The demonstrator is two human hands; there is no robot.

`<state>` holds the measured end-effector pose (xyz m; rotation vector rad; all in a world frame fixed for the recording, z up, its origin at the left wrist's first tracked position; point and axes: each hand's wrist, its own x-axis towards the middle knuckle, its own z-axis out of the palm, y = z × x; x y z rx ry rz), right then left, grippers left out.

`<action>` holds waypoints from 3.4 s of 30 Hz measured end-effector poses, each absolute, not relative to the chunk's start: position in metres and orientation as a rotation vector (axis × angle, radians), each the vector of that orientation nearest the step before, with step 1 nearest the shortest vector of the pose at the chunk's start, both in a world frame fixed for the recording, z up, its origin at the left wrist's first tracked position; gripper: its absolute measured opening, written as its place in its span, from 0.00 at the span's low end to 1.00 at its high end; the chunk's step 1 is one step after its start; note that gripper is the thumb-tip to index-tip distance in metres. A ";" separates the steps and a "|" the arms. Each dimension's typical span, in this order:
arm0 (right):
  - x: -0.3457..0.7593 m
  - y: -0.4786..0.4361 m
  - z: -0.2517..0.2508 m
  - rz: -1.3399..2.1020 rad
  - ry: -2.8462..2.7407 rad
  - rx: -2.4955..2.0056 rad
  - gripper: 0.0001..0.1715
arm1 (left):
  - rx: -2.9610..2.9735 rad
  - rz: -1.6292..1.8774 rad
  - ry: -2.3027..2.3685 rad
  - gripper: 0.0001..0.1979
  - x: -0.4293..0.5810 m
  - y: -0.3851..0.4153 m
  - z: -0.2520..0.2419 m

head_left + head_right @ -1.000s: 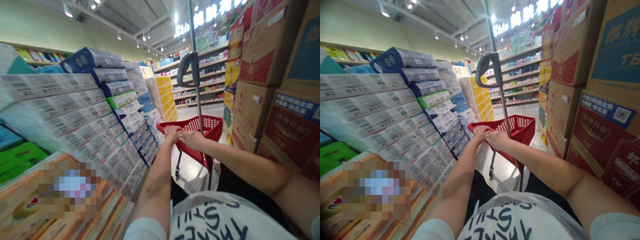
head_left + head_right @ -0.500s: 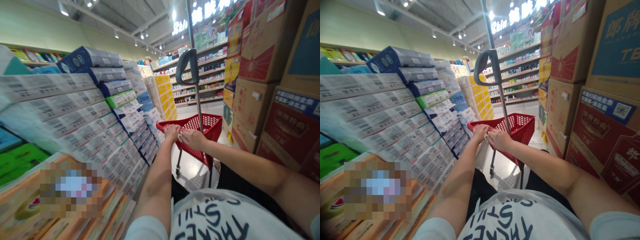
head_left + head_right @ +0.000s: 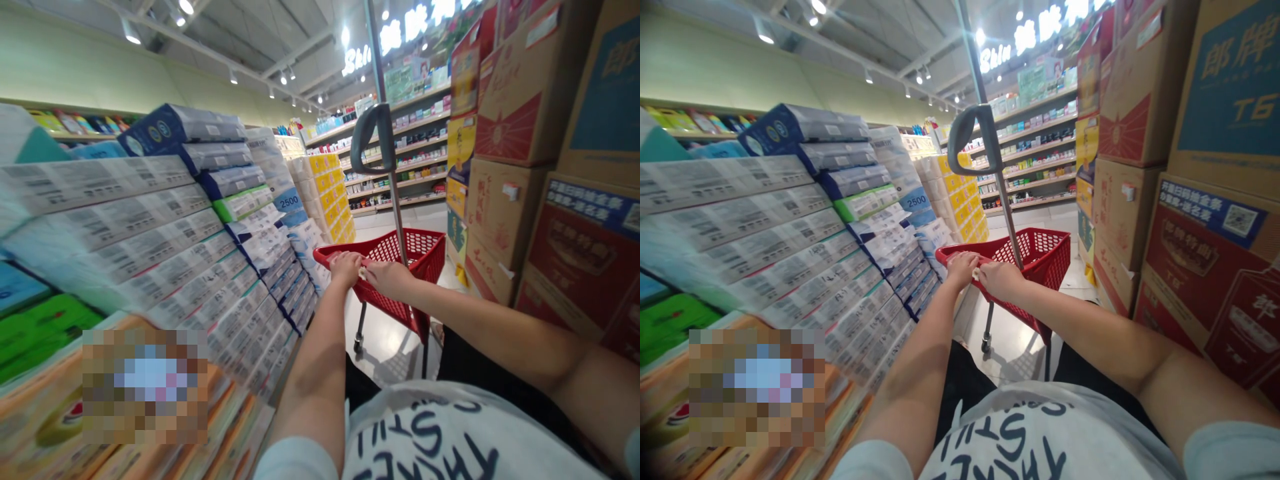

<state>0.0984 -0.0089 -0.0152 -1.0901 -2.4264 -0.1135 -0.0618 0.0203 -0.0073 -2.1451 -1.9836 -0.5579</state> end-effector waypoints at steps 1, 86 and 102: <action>0.101 -0.012 -0.020 -0.151 -2.395 -0.947 0.19 | -2.153 -0.555 -1.986 0.16 -0.062 0.020 -0.007; 0.136 0.000 -0.027 0.229 -2.200 -1.065 0.18 | -2.273 -0.687 -1.921 0.24 -0.040 0.006 -0.010; 0.133 -0.026 0.009 -0.126 -2.062 -0.666 0.07 | -2.283 -0.681 -1.705 0.16 -0.018 -0.025 -0.022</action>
